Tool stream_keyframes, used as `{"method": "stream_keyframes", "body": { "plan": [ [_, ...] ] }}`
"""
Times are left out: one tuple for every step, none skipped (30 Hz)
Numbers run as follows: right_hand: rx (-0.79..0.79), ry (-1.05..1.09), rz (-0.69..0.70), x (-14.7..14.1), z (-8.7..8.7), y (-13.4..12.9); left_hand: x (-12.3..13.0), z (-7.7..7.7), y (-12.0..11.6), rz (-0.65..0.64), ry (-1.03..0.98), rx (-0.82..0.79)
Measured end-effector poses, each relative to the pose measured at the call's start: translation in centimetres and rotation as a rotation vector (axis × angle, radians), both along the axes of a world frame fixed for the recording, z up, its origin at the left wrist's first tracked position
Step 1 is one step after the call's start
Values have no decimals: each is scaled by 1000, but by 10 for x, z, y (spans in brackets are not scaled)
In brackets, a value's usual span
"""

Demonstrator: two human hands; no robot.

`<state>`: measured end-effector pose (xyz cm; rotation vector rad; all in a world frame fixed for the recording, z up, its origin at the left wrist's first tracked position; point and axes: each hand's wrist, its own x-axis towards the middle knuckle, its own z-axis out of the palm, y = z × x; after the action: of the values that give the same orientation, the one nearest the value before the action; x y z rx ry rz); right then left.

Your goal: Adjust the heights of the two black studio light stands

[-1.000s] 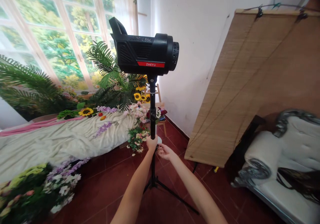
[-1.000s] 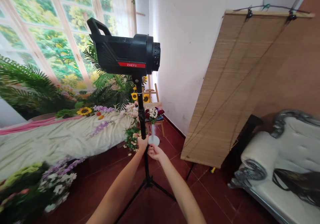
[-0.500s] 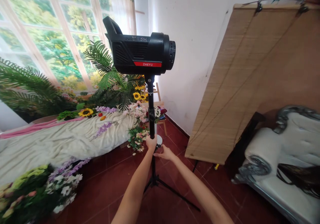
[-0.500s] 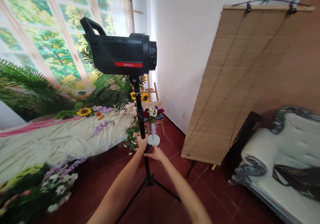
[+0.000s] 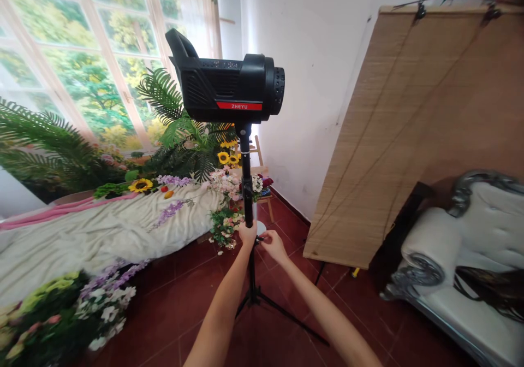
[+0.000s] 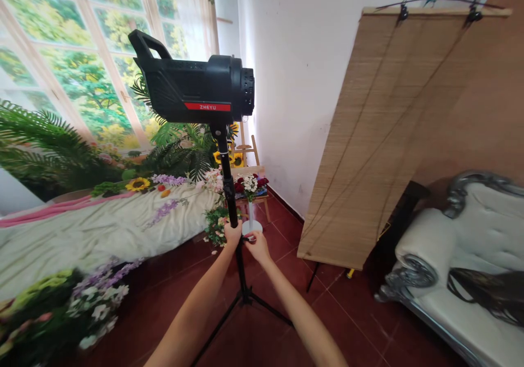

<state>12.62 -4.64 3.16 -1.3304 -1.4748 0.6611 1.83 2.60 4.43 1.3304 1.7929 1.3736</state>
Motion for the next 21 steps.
{"method": "stream_keyframes", "body": {
  "plan": [
    [12,-17,5,-1,-1,-3,0,0,0,0,2,2],
    [10,-22,14,-2,-2,-5,0,0,0,-2,2,3],
    [1,-13,21,-3,-2,-7,0,0,0,-5,0,3],
    [-5,9,23,-5,-1,-8,-1,0,0,-8,-4,2],
    [-6,42,18,-7,2,-8,-1,0,0,-12,-9,1],
    [2,79,10,-9,7,-7,-1,0,0,-17,-16,-2],
    [20,115,-1,-11,15,-5,-2,1,0,-23,-24,-7],
    [48,145,-10,-14,26,-3,-2,2,-1,-28,-28,-10],
    [84,166,-13,-16,40,0,-3,3,-1,-35,-26,-10],
    [130,178,-11,-20,56,3,-3,4,-2,-41,-19,-6],
    [183,182,0,-23,73,7,-4,4,-3,-44,-9,1],
    [233,178,18,-28,90,10,-5,5,-3,-47,-2,6],
    [273,166,32,-32,107,14,-5,6,-4,-55,-6,7],
    [304,152,42,-38,123,18,-6,7,-5,-65,-20,1],
    [327,140,48,-43,137,21,-6,8,-6,-76,-44,-10],
    [339,131,54,-49,148,26,-6,8,-7,-83,-70,-21],
    [339,119,58,-54,158,30,-6,9,-8,-87,-94,-29],
    [327,102,54,-60,166,34,-6,10,-8,-83,-112,-32],
    [304,77,37,-64,171,37,-6,10,-9,-75,-125,-33],
    [276,46,8,-68,175,40,-7,11,-9,-67,-135,-33],
    [251,13,-28,-70,178,43,-7,12,-9,-64,-146,-34]
  ]
}}
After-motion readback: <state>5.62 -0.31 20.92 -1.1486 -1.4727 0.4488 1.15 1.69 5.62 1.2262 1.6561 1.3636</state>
